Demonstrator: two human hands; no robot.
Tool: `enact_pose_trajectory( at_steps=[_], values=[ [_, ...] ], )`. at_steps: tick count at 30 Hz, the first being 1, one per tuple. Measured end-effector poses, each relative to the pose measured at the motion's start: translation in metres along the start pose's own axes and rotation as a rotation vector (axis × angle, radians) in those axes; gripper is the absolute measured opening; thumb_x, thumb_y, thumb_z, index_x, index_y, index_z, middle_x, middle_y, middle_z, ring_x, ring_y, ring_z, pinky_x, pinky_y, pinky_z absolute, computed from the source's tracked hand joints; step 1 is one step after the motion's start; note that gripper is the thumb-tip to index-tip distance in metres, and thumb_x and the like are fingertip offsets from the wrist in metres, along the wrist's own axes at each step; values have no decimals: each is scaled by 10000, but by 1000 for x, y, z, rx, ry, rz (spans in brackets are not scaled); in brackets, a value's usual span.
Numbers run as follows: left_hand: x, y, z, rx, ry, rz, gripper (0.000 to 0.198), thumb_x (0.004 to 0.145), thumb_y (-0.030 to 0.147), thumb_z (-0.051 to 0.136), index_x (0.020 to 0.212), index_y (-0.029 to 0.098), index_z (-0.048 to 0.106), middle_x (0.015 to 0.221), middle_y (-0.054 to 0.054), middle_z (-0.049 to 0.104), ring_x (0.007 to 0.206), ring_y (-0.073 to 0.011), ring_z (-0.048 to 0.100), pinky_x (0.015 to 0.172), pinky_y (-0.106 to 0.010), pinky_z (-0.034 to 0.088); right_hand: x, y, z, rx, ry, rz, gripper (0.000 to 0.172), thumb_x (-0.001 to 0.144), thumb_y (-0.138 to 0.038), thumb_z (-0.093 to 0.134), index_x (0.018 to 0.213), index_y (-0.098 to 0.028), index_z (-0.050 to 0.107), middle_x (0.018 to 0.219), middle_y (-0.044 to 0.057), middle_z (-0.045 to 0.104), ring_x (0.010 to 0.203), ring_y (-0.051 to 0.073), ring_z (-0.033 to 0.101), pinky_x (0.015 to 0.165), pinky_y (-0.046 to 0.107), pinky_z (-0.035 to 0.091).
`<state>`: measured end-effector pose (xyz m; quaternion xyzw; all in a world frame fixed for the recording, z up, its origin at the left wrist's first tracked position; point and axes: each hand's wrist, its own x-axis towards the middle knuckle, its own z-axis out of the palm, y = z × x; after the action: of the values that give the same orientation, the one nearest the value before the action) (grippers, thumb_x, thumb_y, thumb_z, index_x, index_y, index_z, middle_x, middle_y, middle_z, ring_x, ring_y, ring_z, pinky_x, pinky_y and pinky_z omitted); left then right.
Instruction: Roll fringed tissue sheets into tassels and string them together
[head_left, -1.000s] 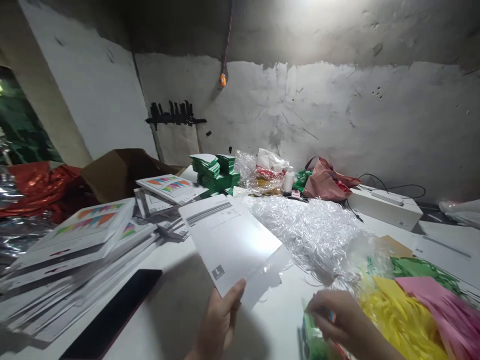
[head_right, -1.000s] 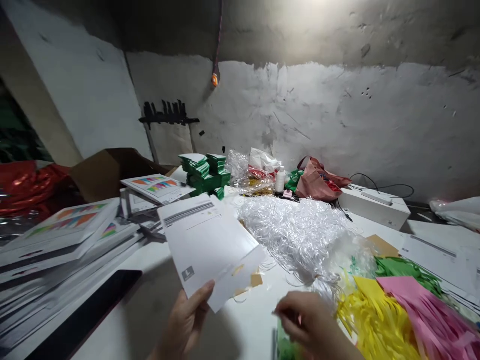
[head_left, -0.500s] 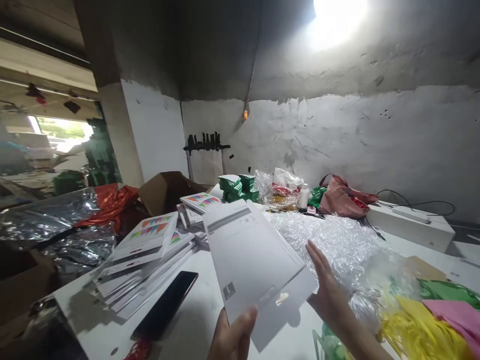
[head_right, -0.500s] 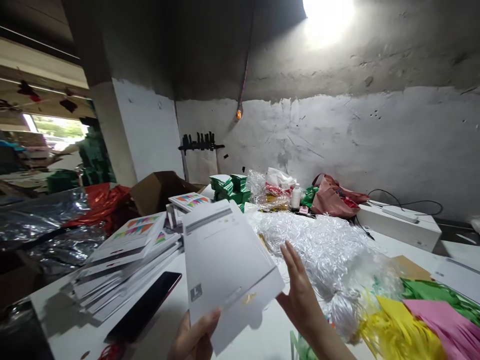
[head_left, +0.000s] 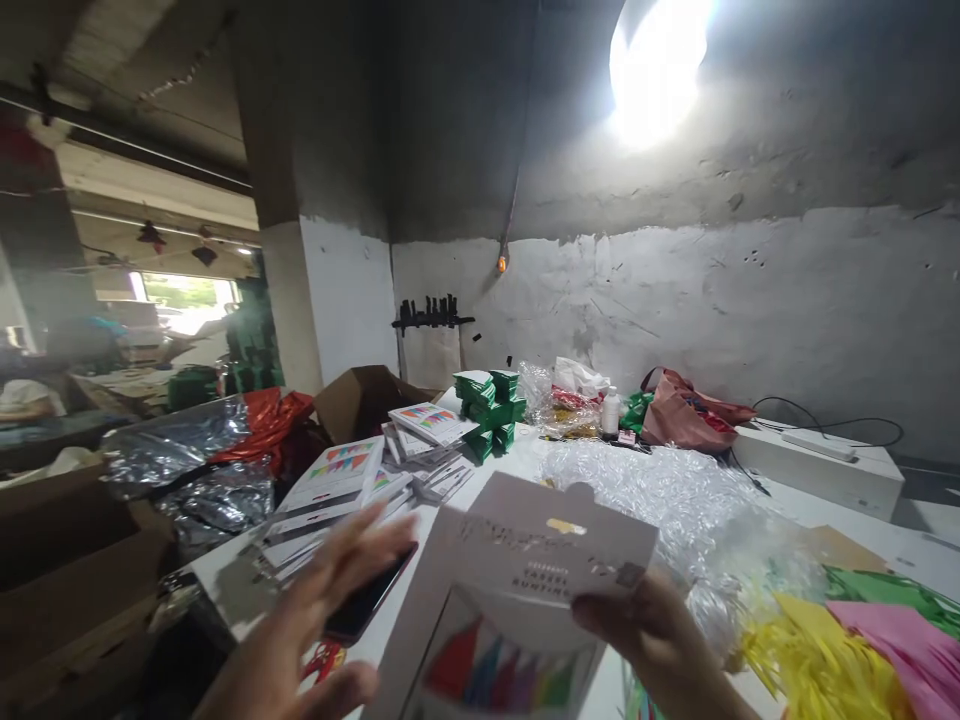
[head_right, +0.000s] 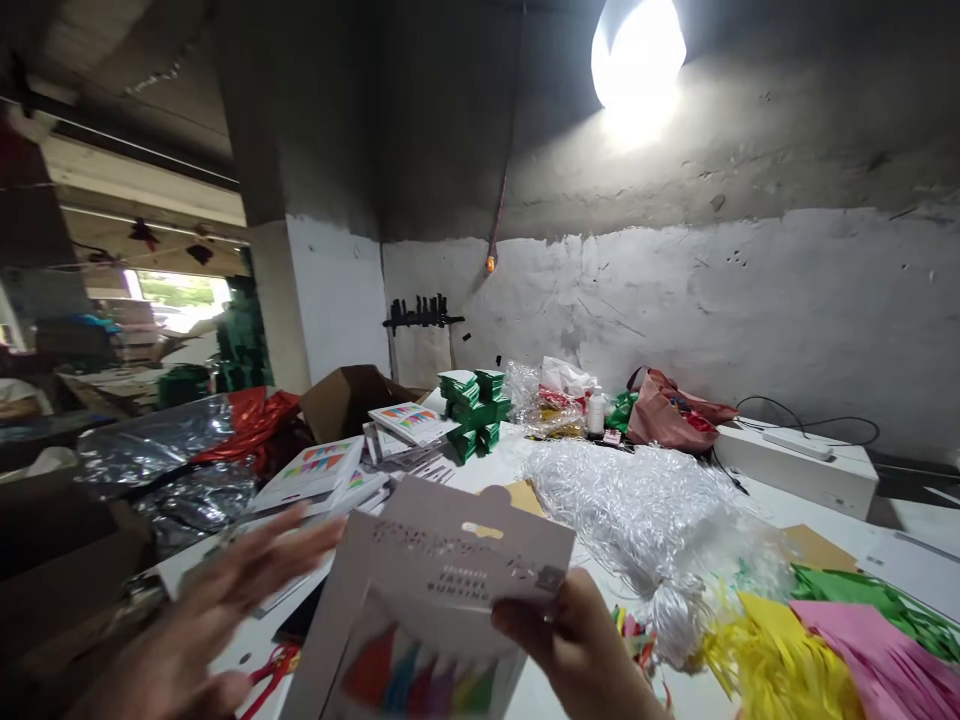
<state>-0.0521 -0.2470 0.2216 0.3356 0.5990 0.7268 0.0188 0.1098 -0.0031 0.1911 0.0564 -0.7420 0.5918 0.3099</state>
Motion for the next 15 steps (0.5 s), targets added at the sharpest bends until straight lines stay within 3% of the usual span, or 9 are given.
enact_pose_trajectory(
  at_steps=[3, 6, 9, 10, 12, 15],
  values=[
    [-6, -3, 18, -152, -289, -378, 646, 496, 522, 929, 1026, 181, 787, 1112, -143, 785, 1205, -481, 588, 973, -475, 501, -16, 20, 19, 208, -152, 117, 339, 859, -488, 702, 1084, -240, 757, 999, 55, 773, 964, 284, 721, 885, 412, 566],
    [-15, -23, 27, -364, -342, -639, 417, 577, 357, 908, 917, 138, 804, 926, -139, 819, 1041, -435, 698, 923, -483, 522, -32, 49, 24, 219, -58, 109, 492, 850, -553, 693, 1208, -216, 679, 1018, 103, 761, 928, 296, 731, 820, 428, 595],
    [-23, -45, 28, -455, -284, -724, 358, 641, 268, 862, 971, 144, 798, 970, -128, 819, 1008, -385, 726, 962, -477, 507, -42, 68, 15, -272, 258, -199, 426, 912, -353, 676, 1319, -264, 589, 1119, 110, 711, 1029, 275, 689, 841, 404, 589],
    [-25, -51, 27, -474, -277, -725, 349, 646, 251, 855, 974, 143, 800, 988, -129, 817, 1029, -381, 721, 983, -475, 497, -42, 70, 13, -462, 301, -327, 411, 918, -254, 664, 1321, -284, 588, 1128, 101, 694, 1052, 262, 668, 858, 393, 578],
    [-28, -62, 28, -513, -278, -734, 339, 629, 221, 856, 954, 138, 807, 1004, -133, 815, 1087, -392, 696, 1027, -479, 466, -35, 69, 15, -709, 250, -518, 399, 925, -132, 621, 1295, -281, 612, 1080, 90, 680, 1009, 242, 649, 846, 382, 559],
    [-29, -80, 29, -566, -288, -783, 365, 574, 211, 876, 927, 141, 816, 1024, -137, 810, 1152, -428, 653, 1047, -506, 441, -15, 66, 31, -800, 95, -587, 298, 967, -118, 552, 1238, -208, 639, 945, 86, 676, 855, 215, 632, 750, 357, 544]
  ],
)
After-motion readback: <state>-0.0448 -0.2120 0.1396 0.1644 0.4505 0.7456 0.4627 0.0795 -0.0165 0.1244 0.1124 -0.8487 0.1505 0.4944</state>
